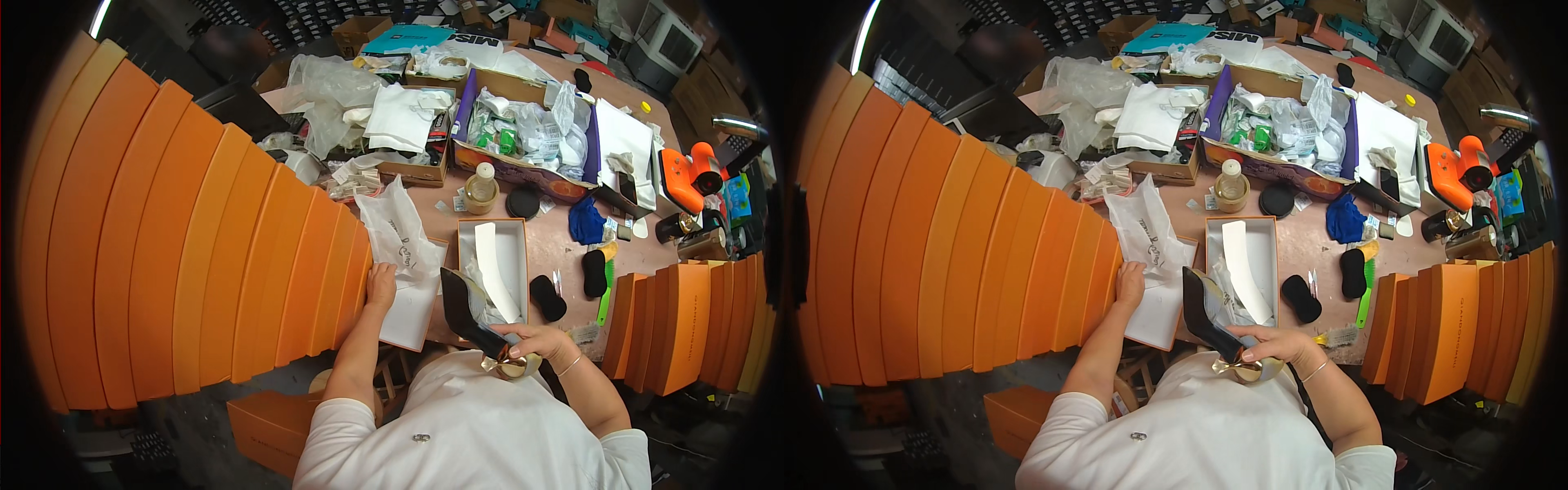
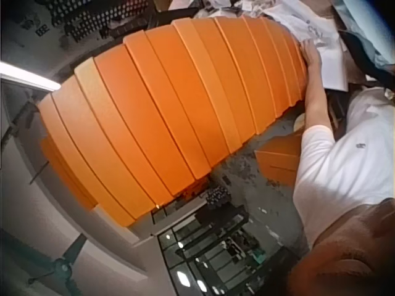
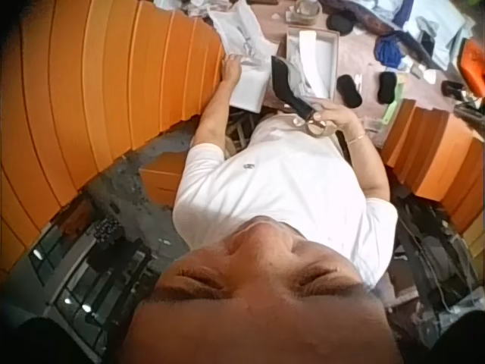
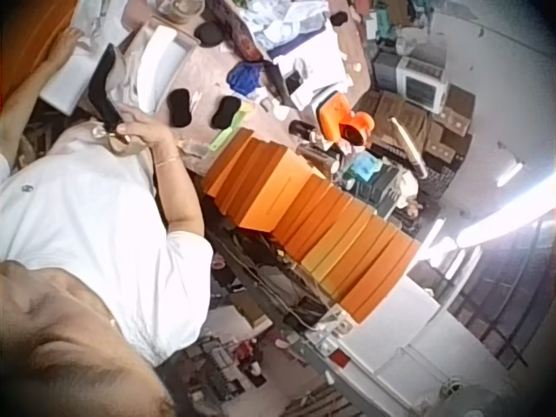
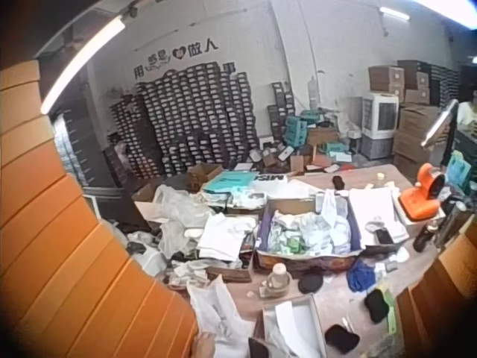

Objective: Inspecting, cleaning with a brush and cloth, and packaging various pairs of shoes into boxes with tissue paper and dust bags.

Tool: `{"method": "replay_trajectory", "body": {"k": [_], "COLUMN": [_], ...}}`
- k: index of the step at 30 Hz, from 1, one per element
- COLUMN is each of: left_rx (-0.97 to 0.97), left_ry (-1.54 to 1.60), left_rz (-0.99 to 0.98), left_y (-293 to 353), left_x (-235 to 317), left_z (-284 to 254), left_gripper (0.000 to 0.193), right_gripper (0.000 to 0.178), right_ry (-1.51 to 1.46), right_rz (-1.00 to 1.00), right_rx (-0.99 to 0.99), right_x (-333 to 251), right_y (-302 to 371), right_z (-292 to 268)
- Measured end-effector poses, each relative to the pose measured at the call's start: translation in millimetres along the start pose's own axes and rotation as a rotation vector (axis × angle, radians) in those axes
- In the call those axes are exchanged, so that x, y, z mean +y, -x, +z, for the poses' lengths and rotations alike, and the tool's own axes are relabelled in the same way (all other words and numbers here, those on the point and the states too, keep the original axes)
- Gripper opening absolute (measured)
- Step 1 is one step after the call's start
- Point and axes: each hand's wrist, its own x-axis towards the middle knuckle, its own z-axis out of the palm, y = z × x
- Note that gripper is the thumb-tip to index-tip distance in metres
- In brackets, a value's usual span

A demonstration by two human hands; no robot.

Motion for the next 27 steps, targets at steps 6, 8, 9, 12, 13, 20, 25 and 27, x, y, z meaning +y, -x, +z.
{"method": "replay_trajectory", "body": {"k": [6, 8, 9, 12, 13, 20, 25, 27], "left_rx": [0.307, 0.311, 0.311, 0.378, 0.452, 0.422, 0.237, 0.203], "left_ry": [0.279, 0.409, 0.431, 0.421, 0.465, 0.747, 0.713, 0.699], "left_rz": [-0.003, 0.026, 0.071, 0.153, 0.099, 0.032, 0.168, 0.284], "left_y": [2.7, 15.8, 18.1, 17.8, 11.1, -22.0, -25.6, -18.3], "left_x": [79.6, 99.9, 108.5, 134.2, 128.7, 158.9, 200.6, 217.9], "left_z": [-90.1, -118.8, -130.2, -175.3, -182.6, -189.7, -187.5, -190.7], "left_gripper": [0.017, 0.017, 0.017, 0.019, 0.02, 0.019, 0.017, 0.019], "right_gripper": [0.083, 0.086, 0.085, 0.091, 0.089, 0.09, 0.09, 0.085], "right_ry": [0.185, 0.31, 0.392, 0.231, 0.126, -0.46, -0.494, -0.451], "right_rz": [0.062, 0.051, 0.014, -0.153, -0.171, -0.277, -0.385, -0.393], "right_rx": [-0.279, -0.206, -0.095, 0.178, 0.258, -0.165, -0.21, -0.139], "right_x": [-32.4, -41.3, -41.2, -37.7, -33.7, -7.4, -5.7, -8.7], "right_y": [-23.9, -54.9, -72.1, -110.8, -111.0, -40.5, -28.1, -18.4], "right_z": [4.7, 9.8, 9.0, 2.5, -0.7, -10.8, -5.9, -3.8]}}
